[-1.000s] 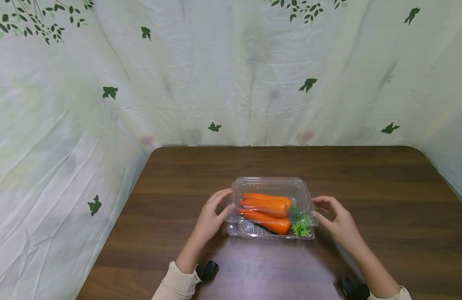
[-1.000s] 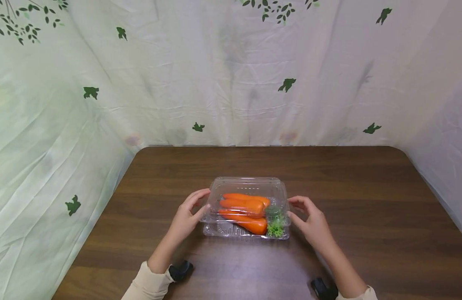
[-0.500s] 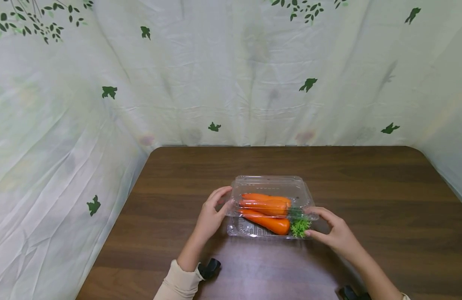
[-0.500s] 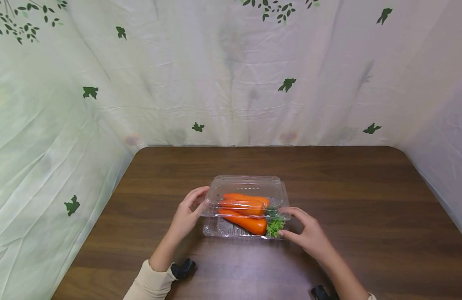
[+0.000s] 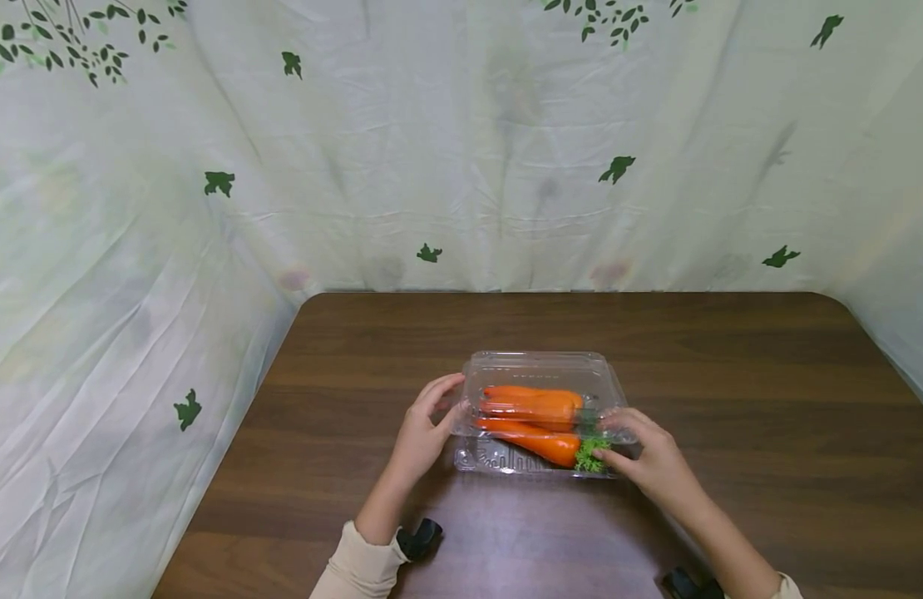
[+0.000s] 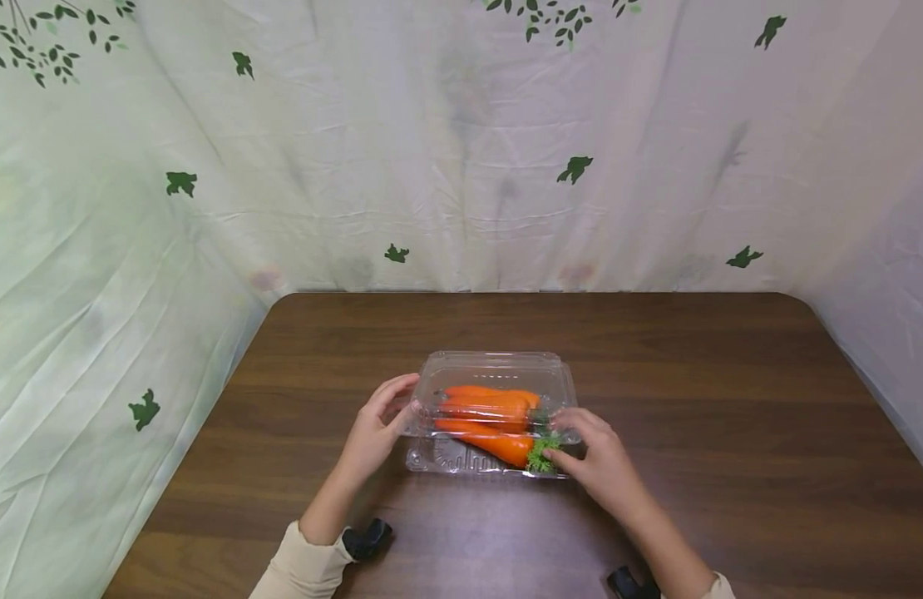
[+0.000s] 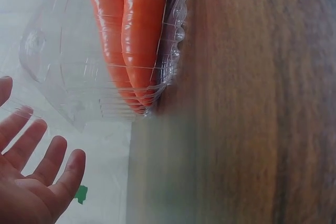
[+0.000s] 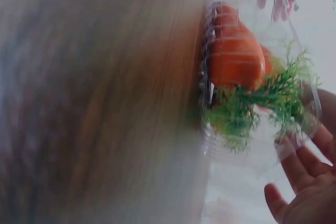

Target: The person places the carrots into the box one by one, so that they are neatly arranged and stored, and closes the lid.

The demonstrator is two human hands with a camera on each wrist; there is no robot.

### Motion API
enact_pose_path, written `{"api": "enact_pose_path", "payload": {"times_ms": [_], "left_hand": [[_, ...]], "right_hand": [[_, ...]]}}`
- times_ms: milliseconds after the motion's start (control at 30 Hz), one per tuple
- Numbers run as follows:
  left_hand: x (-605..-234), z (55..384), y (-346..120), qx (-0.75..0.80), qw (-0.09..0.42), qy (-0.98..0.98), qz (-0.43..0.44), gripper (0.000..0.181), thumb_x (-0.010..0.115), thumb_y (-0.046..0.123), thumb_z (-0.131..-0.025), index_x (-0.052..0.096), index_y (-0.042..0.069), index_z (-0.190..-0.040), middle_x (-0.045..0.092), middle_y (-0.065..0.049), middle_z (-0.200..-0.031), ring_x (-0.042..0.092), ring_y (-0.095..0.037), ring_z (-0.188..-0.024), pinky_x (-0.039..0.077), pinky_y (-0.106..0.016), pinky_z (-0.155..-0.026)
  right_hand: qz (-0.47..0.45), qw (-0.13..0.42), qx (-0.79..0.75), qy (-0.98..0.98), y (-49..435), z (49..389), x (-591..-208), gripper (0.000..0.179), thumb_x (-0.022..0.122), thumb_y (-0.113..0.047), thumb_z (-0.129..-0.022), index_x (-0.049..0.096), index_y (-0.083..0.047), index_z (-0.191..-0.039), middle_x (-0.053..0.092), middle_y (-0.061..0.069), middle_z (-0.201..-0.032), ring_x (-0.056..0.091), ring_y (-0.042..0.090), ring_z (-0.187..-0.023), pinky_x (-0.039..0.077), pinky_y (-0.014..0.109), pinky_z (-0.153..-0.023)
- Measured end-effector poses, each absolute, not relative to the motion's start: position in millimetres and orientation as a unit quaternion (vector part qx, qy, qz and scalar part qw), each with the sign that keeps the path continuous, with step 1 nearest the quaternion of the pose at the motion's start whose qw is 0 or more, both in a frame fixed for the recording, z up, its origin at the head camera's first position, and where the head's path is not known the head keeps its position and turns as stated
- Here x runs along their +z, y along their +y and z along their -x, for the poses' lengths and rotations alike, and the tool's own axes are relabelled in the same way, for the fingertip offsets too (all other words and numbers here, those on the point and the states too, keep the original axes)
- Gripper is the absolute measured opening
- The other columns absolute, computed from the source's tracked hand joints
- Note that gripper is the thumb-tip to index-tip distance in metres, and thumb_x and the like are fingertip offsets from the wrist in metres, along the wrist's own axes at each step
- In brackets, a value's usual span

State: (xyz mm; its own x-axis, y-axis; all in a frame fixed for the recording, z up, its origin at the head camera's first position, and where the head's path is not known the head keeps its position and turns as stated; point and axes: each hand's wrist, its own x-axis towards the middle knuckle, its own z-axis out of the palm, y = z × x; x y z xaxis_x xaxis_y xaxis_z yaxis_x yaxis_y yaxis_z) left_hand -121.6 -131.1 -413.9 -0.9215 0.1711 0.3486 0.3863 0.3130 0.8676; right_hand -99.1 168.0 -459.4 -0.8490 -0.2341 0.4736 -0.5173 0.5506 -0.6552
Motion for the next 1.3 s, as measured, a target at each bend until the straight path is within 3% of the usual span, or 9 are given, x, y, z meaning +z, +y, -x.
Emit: {"api": "enact_pose_path", "payload": {"times_ms": [200, 467, 533, 633, 767, 867, 967, 1067, 1300], "left_hand": [[-414.2, 120.5, -131.0, -0.56, 0.091, -0.806, 0.169, 0.035, 0.06, -0.003, -0.083, 0.052, -0.011, -0.116, 0.049, -0.025, -0.121, 0.046, -0.035, -0.111, 0.039, -0.053, -0.083], [-416.9, 120.3, -132.1, -0.565, 0.088, -0.802, 0.17, 0.036, 0.059, -0.004, -0.083, 0.051, -0.011, -0.117, 0.048, -0.026, -0.121, 0.045, -0.036, -0.112, 0.038, -0.054, -0.084], [-417.7, 120.5, -132.2, -0.567, 0.087, -0.801, 0.17, 0.036, 0.059, -0.004, -0.083, 0.051, -0.011, -0.118, 0.048, -0.026, -0.122, 0.044, -0.035, -0.112, 0.038, -0.055, -0.084], [-418.0, 120.5, -132.4, -0.567, 0.085, -0.801, 0.17, 0.036, 0.058, -0.005, -0.083, 0.051, -0.011, -0.118, 0.047, -0.026, -0.122, 0.044, -0.035, -0.112, 0.038, -0.054, -0.084], [-417.4, 119.9, -132.6, -0.564, 0.086, -0.803, 0.173, 0.036, 0.058, -0.005, -0.083, 0.051, -0.01, -0.118, 0.047, -0.027, -0.123, 0.044, -0.036, -0.112, 0.039, -0.054, -0.083], [-418.2, 118.8, -133.5, -0.561, 0.087, -0.804, 0.176, 0.036, 0.058, -0.005, -0.083, 0.051, -0.009, -0.119, 0.046, -0.027, -0.123, 0.045, -0.036, -0.112, 0.039, -0.054, -0.083], [-420.0, 117.2, -135.1, -0.557, 0.085, -0.807, 0.174, 0.036, 0.055, -0.008, -0.084, 0.051, -0.008, -0.119, 0.047, -0.025, -0.123, 0.045, -0.034, -0.112, 0.041, -0.05, -0.083], [-421.7, 115.0, -136.5, -0.56, 0.079, -0.808, 0.166, 0.037, 0.049, -0.013, -0.083, 0.051, -0.008, -0.12, 0.047, -0.023, -0.123, 0.046, -0.033, -0.112, 0.042, -0.044, -0.084], [-423.8, 109.3, -136.7, -0.593, 0.053, -0.79, 0.147, 0.038, 0.045, -0.014, -0.084, 0.05, -0.008, -0.121, 0.048, -0.021, -0.122, 0.049, -0.031, -0.107, 0.043, -0.033, -0.085]], "right_hand": [[-0.227, 0.164, 0.375, -0.884, 162.0, 100.4, -459.0, 0.028, 0.081, -0.007, -0.06, 0.063, -0.013, -0.08, 0.06, 0.002, -0.093, 0.053, 0.023, -0.09, 0.035, 0.046, -0.084], [-0.266, 0.121, 0.333, -0.897, 162.8, 103.4, -456.1, 0.023, 0.08, -0.016, -0.063, 0.068, -0.013, -0.083, 0.063, 0.004, -0.093, 0.056, 0.022, -0.091, 0.022, 0.054, -0.094], [-0.268, 0.109, 0.347, -0.892, 167.0, 102.5, -454.6, 0.025, 0.079, -0.019, -0.065, 0.068, -0.011, -0.087, 0.063, 0.004, -0.097, 0.055, 0.023, -0.094, 0.017, 0.049, -0.1], [-0.253, 0.079, 0.396, -0.879, 174.2, 98.5, -452.7, 0.031, 0.076, -0.021, -0.07, 0.067, -0.009, -0.097, 0.059, 0.005, -0.108, 0.05, 0.03, -0.107, 0.019, 0.05, -0.1], [-0.221, 0.049, 0.471, -0.853, 183.5, 92.0, -451.6, 0.041, 0.072, -0.015, -0.076, 0.06, -0.011, -0.115, 0.052, 0.004, -0.122, 0.04, 0.028, -0.119, 0.032, 0.05, -0.093], [-0.228, 0.043, 0.518, -0.823, 190.1, 89.5, -450.6, 0.048, 0.068, -0.005, -0.078, 0.054, -0.009, -0.123, 0.048, 0.006, -0.127, 0.038, 0.014, -0.12, 0.032, 0.03, -0.095], [-0.238, 0.038, 0.564, -0.79, 195.1, 88.0, -449.7, 0.045, 0.06, 0.004, -0.082, 0.05, -0.003, -0.125, 0.046, 0.01, -0.128, 0.036, 0.007, -0.121, 0.025, 0.014, -0.094], [-0.237, 0.033, 0.597, -0.765, 197.0, 87.2, -449.0, 0.039, 0.052, 0.008, -0.085, 0.05, 0.0, -0.123, 0.046, 0.011, -0.127, 0.036, 0.007, -0.121, 0.026, 0.015, -0.095], [-0.226, 0.049, 0.56, -0.796, 189.5, 86.0, -455.5, 0.051, 0.072, -0.001, -0.073, 0.052, -0.007, -0.119, 0.045, 0.009, -0.125, 0.034, 0.005, -0.12, 0.021, 0.011, -0.094]]}}
